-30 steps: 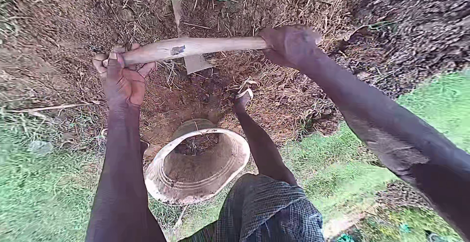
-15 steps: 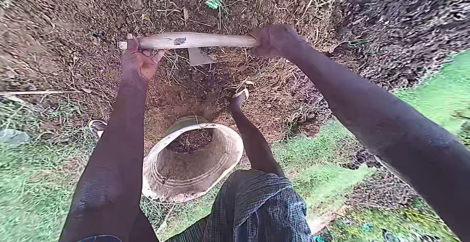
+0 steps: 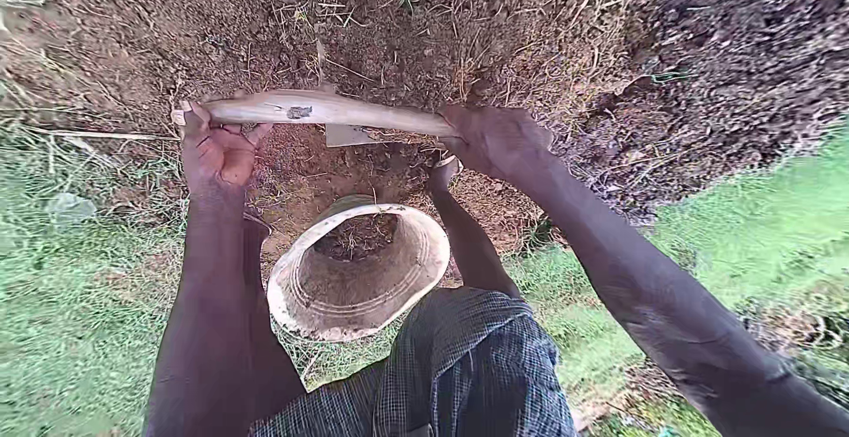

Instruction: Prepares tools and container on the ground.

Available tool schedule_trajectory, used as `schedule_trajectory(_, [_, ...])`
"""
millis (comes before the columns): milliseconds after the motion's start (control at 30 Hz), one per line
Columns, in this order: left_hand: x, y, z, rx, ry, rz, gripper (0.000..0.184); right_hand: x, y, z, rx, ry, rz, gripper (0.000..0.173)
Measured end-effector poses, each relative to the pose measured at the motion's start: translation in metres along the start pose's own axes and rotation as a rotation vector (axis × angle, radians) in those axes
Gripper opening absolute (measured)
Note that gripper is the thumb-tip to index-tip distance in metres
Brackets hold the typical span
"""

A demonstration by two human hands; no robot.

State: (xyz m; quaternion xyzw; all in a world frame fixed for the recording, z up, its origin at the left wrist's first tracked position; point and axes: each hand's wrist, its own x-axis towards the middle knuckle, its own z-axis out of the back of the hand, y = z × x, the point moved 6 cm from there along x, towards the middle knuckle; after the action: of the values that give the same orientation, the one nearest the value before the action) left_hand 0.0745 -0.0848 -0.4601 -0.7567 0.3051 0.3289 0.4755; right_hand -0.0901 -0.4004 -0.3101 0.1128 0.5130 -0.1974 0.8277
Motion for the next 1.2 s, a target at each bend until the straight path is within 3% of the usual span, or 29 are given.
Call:
schedule_trajectory(233, [-0.061,-0.092,0.048,0.141,0.037,-0.117,0.042,-0.058,0.067,-0.031,0.135,-0.183,0.139,0.046])
schedule_trajectory(367, [-0.098,-0.148,0.105,0.295,0.262,-0.241,0.039,-0.111,0.105,-0.074,0.342,-0.275,0.189,0.046])
schedule_trajectory(433, [-0.148,-0.165,0.098,0.433,0.19,-0.296,0.03,-0.136,0.117,-0.111,0.471,-0.309,0.202,0.042])
schedule_trajectory(500, [-0.213,-0.164,0.057,0.439,-0.038,-0.344,0.012,-0.163,0.129,-0.16,0.627,-0.259,0.172,0.036])
schedule_trajectory(567, [-0.258,-0.15,0.051,0.441,0.205,-0.389,0.02,-0.175,0.136,-0.213,0.747,-0.078,0.129,0.036])
schedule_trajectory(633, [-0.296,-0.118,0.033,0.472,0.402,-0.426,0.02,-0.177,0.143,-0.264,0.768,0.26,0.051,0.039])
schedule_trajectory(667, [-0.31,-0.099,0.019,0.495,0.46,-0.427,0.013,-0.173,0.144,-0.284,0.768,0.392,0.019,0.04])
schedule_trajectory(733, [-0.322,-0.077,0.008,0.535,0.444,-0.44,0.01,-0.168,0.146,-0.307,0.792,0.484,-0.001,0.039])
schedule_trajectory(900, [-0.321,-0.101,0.028,0.617,0.389,-0.497,0.019,-0.149,0.167,-0.298,0.86,0.486,0.127,0.04])
schedule_trajectory(1033, [-0.323,-0.121,0.011,0.584,0.429,-0.508,0.023,-0.147,0.176,-0.277,0.921,0.459,0.19,0.037])
schedule_trajectory(1200, [-0.32,-0.103,-0.011,0.62,0.493,-0.466,0.021,-0.155,0.163,-0.289,0.959,0.485,0.208,0.036])
